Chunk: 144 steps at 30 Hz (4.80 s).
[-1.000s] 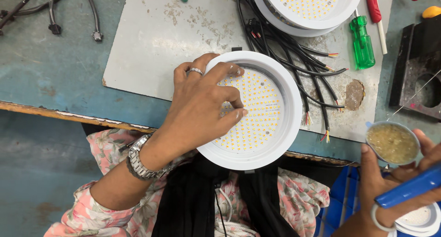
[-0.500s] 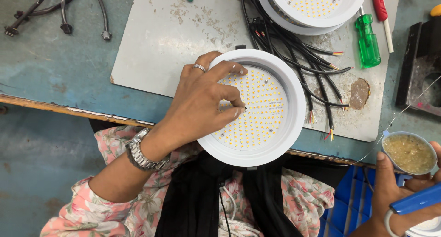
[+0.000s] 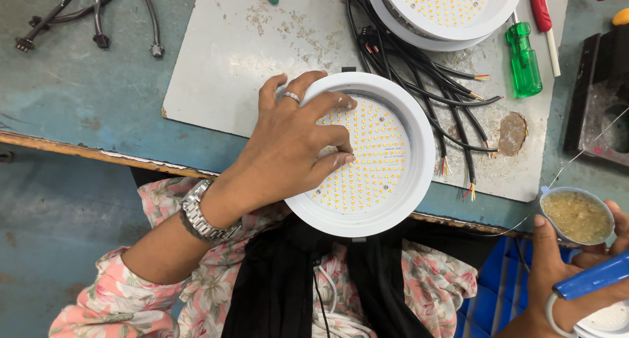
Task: The person uses a soldering iron and solder wire to attach components to the surface of a circular LED light module. They repeatedly dip the iron into a small container of flux, then solder specific points on the LED array. The person also flips the module to attach a metal mounting bracket to the back using a screwdriver.
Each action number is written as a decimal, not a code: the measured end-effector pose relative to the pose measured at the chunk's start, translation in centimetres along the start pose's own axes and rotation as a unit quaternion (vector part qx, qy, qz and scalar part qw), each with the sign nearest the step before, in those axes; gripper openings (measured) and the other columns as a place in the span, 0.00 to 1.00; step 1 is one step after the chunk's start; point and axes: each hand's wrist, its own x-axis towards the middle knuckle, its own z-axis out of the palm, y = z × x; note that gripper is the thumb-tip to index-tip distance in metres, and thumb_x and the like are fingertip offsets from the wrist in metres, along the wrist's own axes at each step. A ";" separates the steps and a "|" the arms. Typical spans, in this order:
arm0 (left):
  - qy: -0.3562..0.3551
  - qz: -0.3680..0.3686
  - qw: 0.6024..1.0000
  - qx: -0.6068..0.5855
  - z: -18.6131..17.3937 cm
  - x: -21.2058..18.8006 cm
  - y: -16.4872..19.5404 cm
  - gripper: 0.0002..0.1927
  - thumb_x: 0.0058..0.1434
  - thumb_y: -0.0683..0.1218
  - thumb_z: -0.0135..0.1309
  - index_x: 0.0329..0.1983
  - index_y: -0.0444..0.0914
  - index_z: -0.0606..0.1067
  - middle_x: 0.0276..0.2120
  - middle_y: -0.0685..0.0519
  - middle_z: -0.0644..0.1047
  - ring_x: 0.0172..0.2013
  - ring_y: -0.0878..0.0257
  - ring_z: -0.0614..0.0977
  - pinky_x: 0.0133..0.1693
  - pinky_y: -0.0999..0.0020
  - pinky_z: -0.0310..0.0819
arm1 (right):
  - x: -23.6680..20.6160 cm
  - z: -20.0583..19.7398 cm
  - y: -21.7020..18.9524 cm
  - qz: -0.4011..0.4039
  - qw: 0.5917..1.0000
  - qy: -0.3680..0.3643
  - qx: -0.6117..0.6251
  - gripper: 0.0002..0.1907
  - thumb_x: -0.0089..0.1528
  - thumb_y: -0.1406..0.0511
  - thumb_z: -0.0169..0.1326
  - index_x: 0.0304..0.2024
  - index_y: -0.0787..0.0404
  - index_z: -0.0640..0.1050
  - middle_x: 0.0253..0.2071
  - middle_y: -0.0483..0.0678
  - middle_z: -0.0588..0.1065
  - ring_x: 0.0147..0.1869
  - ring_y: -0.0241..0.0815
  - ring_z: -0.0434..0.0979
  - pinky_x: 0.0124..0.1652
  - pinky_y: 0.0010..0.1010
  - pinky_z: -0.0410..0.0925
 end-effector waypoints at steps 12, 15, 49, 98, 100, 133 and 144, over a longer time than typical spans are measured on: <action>0.006 0.016 1.000 0.008 0.5 0.0 -0.2 0.07 0.59 0.52 0.64 0.32 0.46 0.82 0.56 0.54 0.76 0.69 0.40 0.63 0.64 0.31 0.47 | -0.1 -0.4 1.0 -0.046 0.998 -0.006 -0.035 0.31 0.69 0.83 0.61 0.68 0.78 0.59 0.71 0.66 0.63 0.67 0.57 0.72 0.67 0.39 0.74; 0.014 0.022 0.999 0.019 0.6 -0.3 -0.1 0.06 0.60 0.52 0.64 0.33 0.46 0.82 0.56 0.54 0.77 0.69 0.39 0.62 0.64 0.30 0.45 | -0.2 -0.4 0.6 -0.049 0.998 -0.007 -0.037 0.30 0.69 0.83 0.60 0.68 0.77 0.59 0.70 0.66 0.63 0.67 0.57 0.73 0.67 0.39 0.74; 0.014 0.023 1.000 -0.013 0.8 -0.1 -0.7 0.07 0.57 0.51 0.66 0.34 0.46 0.82 0.57 0.55 0.76 0.69 0.42 0.62 0.61 0.44 0.59 | -0.4 -0.4 4.0 0.160 0.962 0.099 -0.197 0.30 0.76 0.52 0.51 0.62 0.75 0.69 0.58 0.64 0.73 0.58 0.55 0.74 0.55 0.46 0.68; 0.080 0.013 0.997 -0.012 -0.3 -0.9 -2.3 0.03 0.51 0.45 0.64 0.27 0.41 0.83 0.48 0.51 0.79 0.63 0.39 0.69 0.41 0.49 0.70 | 9.0 6.6 -18.0 -0.054 0.974 -0.114 0.186 0.11 0.65 0.70 0.65 0.37 0.74 0.77 0.32 0.53 0.77 0.25 0.32 0.71 0.28 0.15 0.63; 0.083 0.013 0.996 -0.014 -0.3 -0.9 -2.3 0.03 0.51 0.45 0.64 0.27 0.42 0.83 0.48 0.51 0.79 0.63 0.39 0.69 0.41 0.49 0.70 | 8.9 6.5 -18.2 -0.050 0.973 -0.097 0.205 0.11 0.64 0.69 0.65 0.36 0.73 0.77 0.32 0.53 0.77 0.25 0.31 0.71 0.27 0.15 0.63; 0.073 0.020 0.997 -0.010 -0.6 -0.7 -2.2 0.05 0.54 0.43 0.61 0.24 0.39 0.81 0.45 0.50 0.80 0.63 0.37 0.69 0.40 0.48 0.71 | 9.4 5.8 -18.8 -0.059 0.981 -0.106 0.153 0.13 0.60 0.65 0.65 0.36 0.71 0.77 0.30 0.51 0.77 0.24 0.30 0.72 0.28 0.15 0.65; 0.104 0.045 0.994 -0.005 -0.8 -0.9 -2.2 0.07 0.54 0.42 0.60 0.22 0.37 0.79 0.45 0.44 0.81 0.64 0.35 0.70 0.55 0.40 0.69 | 9.3 6.1 -17.4 -0.096 0.977 -0.143 0.127 0.10 0.63 0.69 0.63 0.37 0.73 0.78 0.35 0.53 0.79 0.30 0.33 0.74 0.34 0.15 0.66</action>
